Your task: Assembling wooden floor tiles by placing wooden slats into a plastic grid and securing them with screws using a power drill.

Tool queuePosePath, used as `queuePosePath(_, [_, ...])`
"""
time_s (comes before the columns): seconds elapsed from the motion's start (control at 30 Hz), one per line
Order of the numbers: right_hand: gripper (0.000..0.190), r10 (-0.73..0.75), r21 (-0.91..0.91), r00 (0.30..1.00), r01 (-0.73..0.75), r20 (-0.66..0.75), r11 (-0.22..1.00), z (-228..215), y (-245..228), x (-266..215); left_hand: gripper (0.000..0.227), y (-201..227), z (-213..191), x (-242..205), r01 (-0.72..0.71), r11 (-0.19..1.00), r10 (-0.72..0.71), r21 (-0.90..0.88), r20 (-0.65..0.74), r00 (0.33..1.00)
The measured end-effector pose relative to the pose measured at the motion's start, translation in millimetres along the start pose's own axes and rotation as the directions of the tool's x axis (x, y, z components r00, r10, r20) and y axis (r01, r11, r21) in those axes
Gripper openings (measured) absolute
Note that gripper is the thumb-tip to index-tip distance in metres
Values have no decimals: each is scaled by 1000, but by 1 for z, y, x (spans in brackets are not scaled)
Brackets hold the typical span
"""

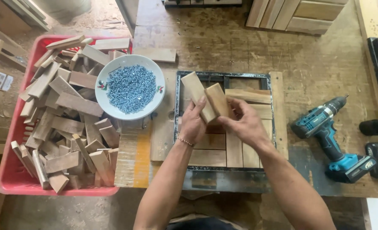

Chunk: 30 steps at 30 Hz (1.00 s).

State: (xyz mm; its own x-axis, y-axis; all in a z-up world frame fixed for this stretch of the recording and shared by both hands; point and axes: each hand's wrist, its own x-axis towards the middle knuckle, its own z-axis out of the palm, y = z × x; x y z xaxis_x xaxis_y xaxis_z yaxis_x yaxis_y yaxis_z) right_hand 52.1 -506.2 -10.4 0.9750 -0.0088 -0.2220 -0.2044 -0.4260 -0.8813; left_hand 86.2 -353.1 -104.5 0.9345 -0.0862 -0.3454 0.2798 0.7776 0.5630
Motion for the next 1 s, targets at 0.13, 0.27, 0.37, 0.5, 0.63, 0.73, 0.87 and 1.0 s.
queuePosePath(0.13, [50,-300,-332,949,254,-95,908,-55,58,71,40,10,-14,-5,7,995,-6,-101,13,1000])
queuePosePath(0.27, [32,-531,-670,847,389,-9,632,-75,90,115,37,-1,-29,1,-3,988,4,-152,9,1000])
queuePosePath(0.37, [48,-352,-744,922,350,164,569,-78,86,106,36,-5,-25,-1,-5,991,4,-137,-3,1000])
queuePosePath(0.5, [68,-132,-808,965,264,229,527,-69,84,105,33,1,-18,-6,-6,991,2,-131,-29,1000])
queuePosePath(0.63, [79,-136,-817,969,247,207,521,-39,74,110,32,6,-16,-4,-4,997,3,-76,-5,1000])
queuePosePath(0.73, [87,-115,-843,975,221,188,491,-28,78,110,34,2,-18,-5,30,997,-34,-77,-52,998])
queuePosePath(0.87, [97,-129,-827,973,232,193,512,-17,69,101,43,7,-16,-5,18,996,-15,-91,32,999])
queuePosePath(1.0, [97,-191,-841,958,281,216,462,1,66,78,49,15,-8,-5,9,990,7,-141,110,994])
